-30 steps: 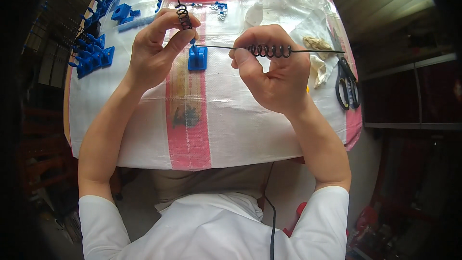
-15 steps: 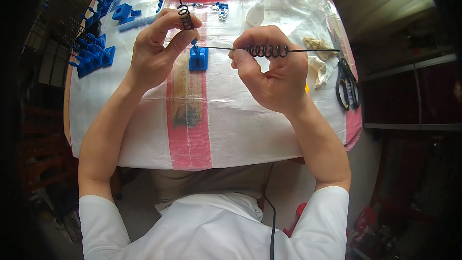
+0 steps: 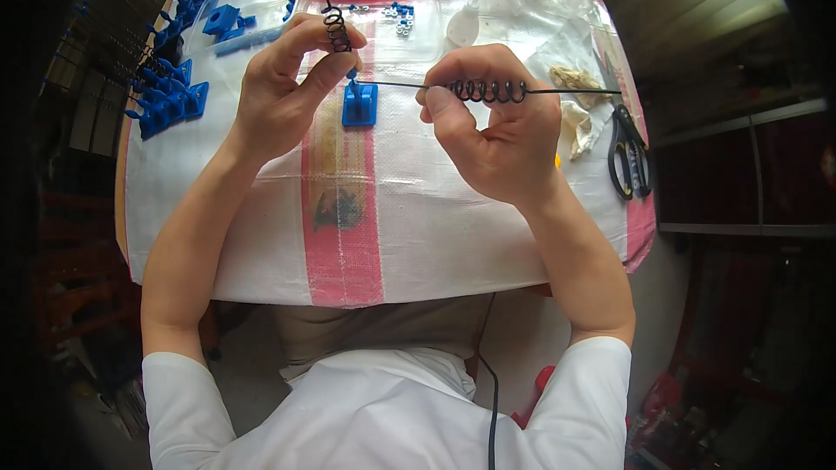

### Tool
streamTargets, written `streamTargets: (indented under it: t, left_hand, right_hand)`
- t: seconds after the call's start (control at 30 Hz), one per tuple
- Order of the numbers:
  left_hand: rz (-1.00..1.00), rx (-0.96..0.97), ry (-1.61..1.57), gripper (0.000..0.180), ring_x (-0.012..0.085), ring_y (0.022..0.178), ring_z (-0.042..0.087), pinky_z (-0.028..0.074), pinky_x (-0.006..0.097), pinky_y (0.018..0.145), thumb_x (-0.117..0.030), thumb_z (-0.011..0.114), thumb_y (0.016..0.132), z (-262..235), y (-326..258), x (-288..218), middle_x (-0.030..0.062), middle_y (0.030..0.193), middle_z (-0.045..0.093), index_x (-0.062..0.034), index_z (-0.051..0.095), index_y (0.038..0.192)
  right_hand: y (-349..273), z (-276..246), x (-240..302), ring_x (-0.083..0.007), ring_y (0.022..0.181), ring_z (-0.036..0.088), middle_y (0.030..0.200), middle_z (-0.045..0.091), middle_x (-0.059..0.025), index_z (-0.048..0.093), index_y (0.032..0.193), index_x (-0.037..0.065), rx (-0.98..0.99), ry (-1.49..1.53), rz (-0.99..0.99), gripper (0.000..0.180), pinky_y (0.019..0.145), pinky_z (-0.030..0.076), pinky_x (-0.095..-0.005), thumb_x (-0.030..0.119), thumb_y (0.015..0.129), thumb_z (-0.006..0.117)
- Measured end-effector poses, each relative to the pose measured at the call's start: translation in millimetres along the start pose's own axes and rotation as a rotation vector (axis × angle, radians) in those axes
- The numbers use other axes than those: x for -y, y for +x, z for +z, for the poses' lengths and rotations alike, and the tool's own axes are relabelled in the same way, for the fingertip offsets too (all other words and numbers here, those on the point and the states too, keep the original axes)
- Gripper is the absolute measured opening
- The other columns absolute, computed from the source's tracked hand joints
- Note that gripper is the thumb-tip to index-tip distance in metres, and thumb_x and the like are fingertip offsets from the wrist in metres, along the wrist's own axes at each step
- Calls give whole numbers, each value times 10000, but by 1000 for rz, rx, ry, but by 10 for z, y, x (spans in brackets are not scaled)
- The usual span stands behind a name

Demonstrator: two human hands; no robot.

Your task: Assembling a spring-loaded antenna or lighting fixture component using a screwdriver, wire, and plastic base.

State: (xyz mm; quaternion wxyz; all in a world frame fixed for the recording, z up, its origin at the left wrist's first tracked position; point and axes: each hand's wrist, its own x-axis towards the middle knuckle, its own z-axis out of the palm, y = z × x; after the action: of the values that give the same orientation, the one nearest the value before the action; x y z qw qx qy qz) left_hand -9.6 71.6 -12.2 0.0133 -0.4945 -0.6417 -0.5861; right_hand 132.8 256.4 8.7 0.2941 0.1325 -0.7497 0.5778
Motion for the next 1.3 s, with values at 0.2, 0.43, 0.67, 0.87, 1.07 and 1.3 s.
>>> streamTargets:
  t: [0.2,0.43,0.67,0.87,1.07,1.3]
  left_hand:
    - [9,-6,-6,176,165,953,574,491,300,813,-64,689,894,-2,3,-9,40,967,669,-68,695,1070]
    - [2,-5,-4,184,156,948,574,483,296,807,-74,695,893,3,5,-8,32,947,665,-68,693,1077]
    - [5,-1,-6,194,151,926,580,480,292,803,-78,696,894,1,-7,0,34,947,663,-71,694,1088]
    - [8,-2,-7,194,149,928,586,493,288,799,-69,690,897,3,-3,2,42,969,658,-69,694,1091]
    - [7,-1,-18,192,147,927,586,492,288,802,-65,690,895,2,-4,5,39,963,657,-69,694,1087]
    - [1,-6,-21,195,148,920,581,486,286,796,-63,695,890,5,-7,0,34,959,660,-72,694,1085]
  right_hand:
    - [5,-20,4,-154,715,664,819,659,-129,567,1017,-64,31,-45,-19,128,659,563,-279,-72,889,567]
    - [-5,7,23,-124,714,656,817,650,-90,572,997,-48,3,-11,4,166,636,534,-238,-96,844,615]
    - [-18,31,4,-122,711,656,814,650,-88,573,1001,-45,11,-19,12,177,637,533,-236,-101,839,616]
    - [-22,8,4,-168,723,664,839,664,-142,561,1031,-72,67,-76,-10,128,675,575,-297,-76,903,550]
    - [-15,24,15,-167,725,666,836,665,-143,565,1029,-72,69,-82,-11,131,682,571,-292,-84,899,550]
    - [-18,58,-13,-113,712,660,815,654,-81,582,1002,-48,11,-34,2,173,637,536,-228,-93,842,628]
